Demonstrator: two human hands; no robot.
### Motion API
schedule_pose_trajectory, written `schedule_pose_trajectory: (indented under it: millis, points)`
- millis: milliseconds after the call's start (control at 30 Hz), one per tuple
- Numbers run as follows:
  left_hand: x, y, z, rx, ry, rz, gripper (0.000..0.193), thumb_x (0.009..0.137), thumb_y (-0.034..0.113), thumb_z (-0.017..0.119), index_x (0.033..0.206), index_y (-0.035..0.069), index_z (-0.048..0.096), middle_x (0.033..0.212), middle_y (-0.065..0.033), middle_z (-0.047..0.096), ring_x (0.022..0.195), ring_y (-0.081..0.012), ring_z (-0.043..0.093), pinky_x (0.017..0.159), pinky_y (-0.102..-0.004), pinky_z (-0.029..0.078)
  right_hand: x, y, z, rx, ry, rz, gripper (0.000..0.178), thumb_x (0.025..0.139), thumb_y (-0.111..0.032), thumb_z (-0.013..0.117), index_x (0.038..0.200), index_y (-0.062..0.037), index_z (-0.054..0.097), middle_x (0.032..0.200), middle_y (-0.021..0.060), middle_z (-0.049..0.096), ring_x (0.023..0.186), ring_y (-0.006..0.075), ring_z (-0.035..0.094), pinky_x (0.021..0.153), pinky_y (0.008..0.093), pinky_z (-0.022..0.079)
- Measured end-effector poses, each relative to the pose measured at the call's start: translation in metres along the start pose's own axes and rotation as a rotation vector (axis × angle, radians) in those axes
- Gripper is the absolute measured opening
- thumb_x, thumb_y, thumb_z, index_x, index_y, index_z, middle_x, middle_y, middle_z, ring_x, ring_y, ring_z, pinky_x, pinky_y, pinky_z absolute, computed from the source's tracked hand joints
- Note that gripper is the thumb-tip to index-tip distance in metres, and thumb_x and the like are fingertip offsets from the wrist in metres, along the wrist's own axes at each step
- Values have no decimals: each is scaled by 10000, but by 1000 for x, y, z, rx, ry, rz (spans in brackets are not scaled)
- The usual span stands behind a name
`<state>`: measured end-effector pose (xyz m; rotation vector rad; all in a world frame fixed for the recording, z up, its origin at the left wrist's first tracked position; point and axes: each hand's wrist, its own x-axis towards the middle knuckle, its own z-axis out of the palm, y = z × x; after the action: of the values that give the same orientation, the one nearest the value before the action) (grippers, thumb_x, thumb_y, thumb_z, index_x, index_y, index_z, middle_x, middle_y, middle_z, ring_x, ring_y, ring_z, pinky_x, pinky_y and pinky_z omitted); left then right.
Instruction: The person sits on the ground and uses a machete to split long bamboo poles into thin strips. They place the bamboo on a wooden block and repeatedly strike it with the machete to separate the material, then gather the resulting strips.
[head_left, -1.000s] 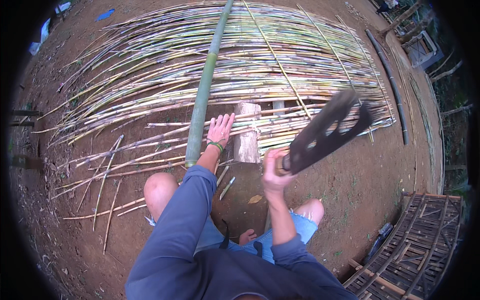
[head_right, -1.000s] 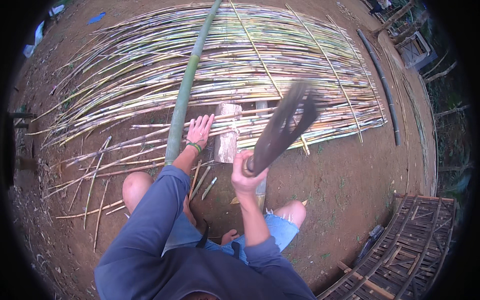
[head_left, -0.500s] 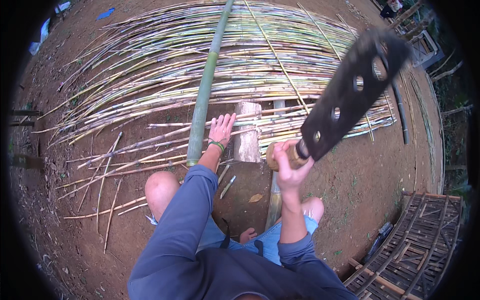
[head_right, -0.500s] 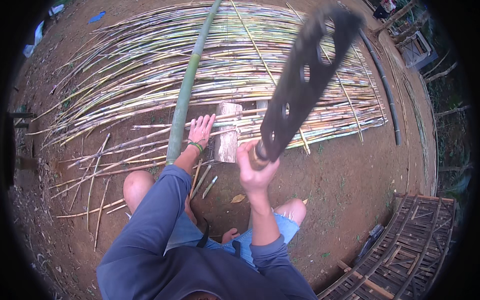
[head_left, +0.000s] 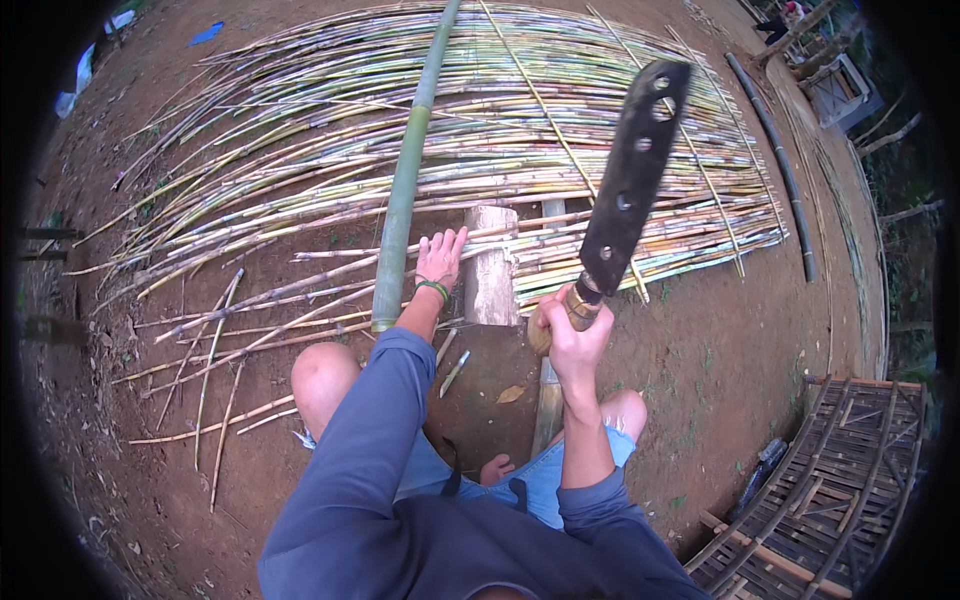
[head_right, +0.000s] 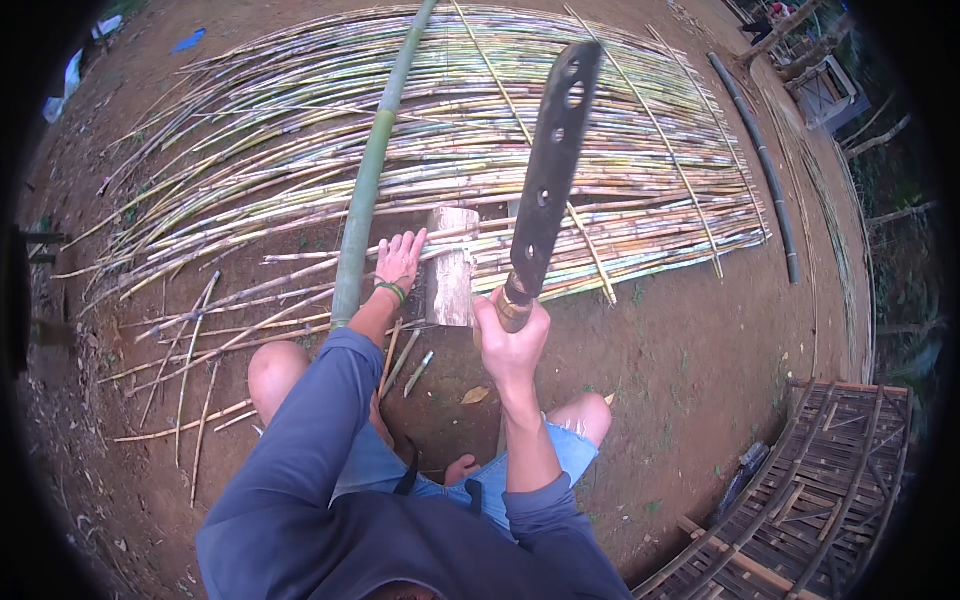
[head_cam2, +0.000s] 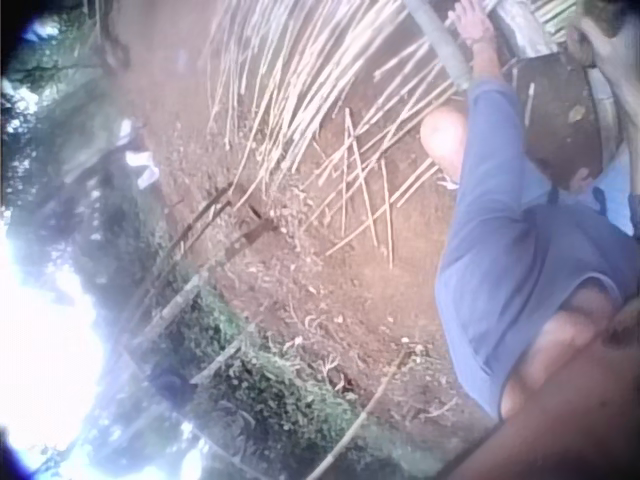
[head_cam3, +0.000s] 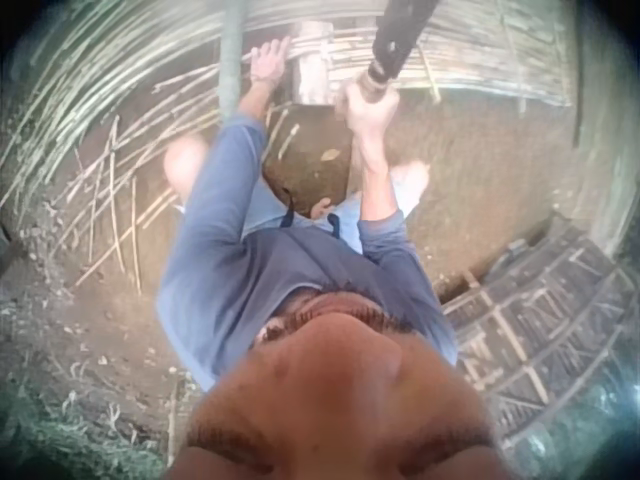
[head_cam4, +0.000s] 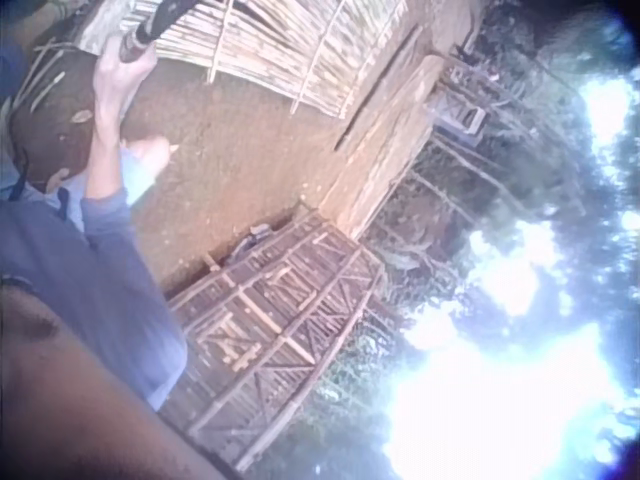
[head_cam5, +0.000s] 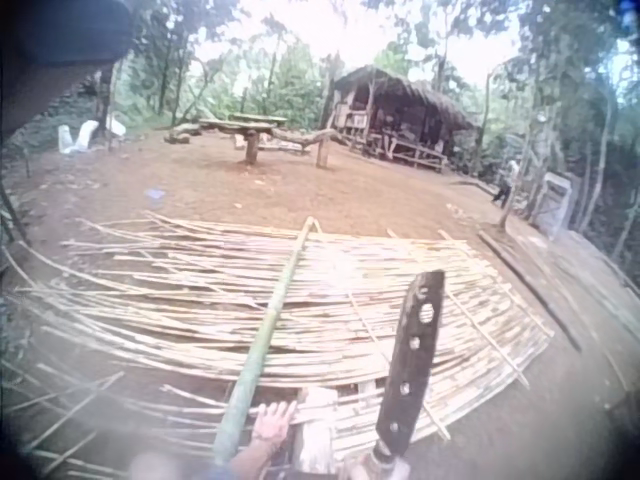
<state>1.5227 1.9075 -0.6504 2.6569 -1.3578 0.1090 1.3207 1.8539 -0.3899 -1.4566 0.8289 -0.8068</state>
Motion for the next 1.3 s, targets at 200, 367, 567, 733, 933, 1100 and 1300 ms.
schedule_pose_trajectory:
  millis: [200,367,567,733,933,1100,1300]
  points:
    - [3,0,-2,52,29,23,535,929,98,478,1459,141,419,1106,-54,526,1068,-230,522,999,-438,387,-40,101,-13,-288,24,81,131,822,-80,694,763,-32,586,637,29,606,558,109,568,525,297,449]
    - [14,-4,-3,41,57,25,511,925,89,479,1433,139,439,1095,-58,526,1057,-233,525,981,-436,391,-51,183,-34,-555,-146,742,164,772,-117,684,681,4,619,584,93,601,561,189,641,606,396,522]
    - [3,0,0,28,13,-3,483,921,87,489,1400,140,455,1092,-65,532,1065,-243,531,982,-454,383,-23,89,-22,-302,-60,323,144,796,-105,699,739,-5,614,578,50,589,523,142,573,523,324,460]
    - [4,-1,1,51,25,-6,380,942,137,491,1321,158,506,1069,-46,538,1054,-226,543,953,-456,413,-16,58,-13,-200,-7,71,148,813,-101,706,784,3,604,627,31,577,605,97,526,573,309,432]
    - [14,-3,-7,12,35,23,225,938,130,494,1149,168,562,983,-44,551,975,-217,569,820,-390,436,-58,121,-29,-387,-30,172,179,820,-136,728,871,3,628,671,69,619,607,162,575,619,337,473]
    - [19,-9,0,28,-22,-4,129,952,144,491,1057,165,564,934,-63,572,906,-233,610,791,-393,444,-73,151,-40,-315,-61,445,286,853,-252,770,933,-8,644,725,85,631,667,189,598,651,365,481]
    - [31,-9,5,30,-49,-39,89,971,160,464,1013,144,541,916,-83,616,846,-262,663,750,-417,464,-49,162,-42,-447,-90,288,292,850,-254,782,881,-11,623,683,61,598,624,157,554,611,350,465]
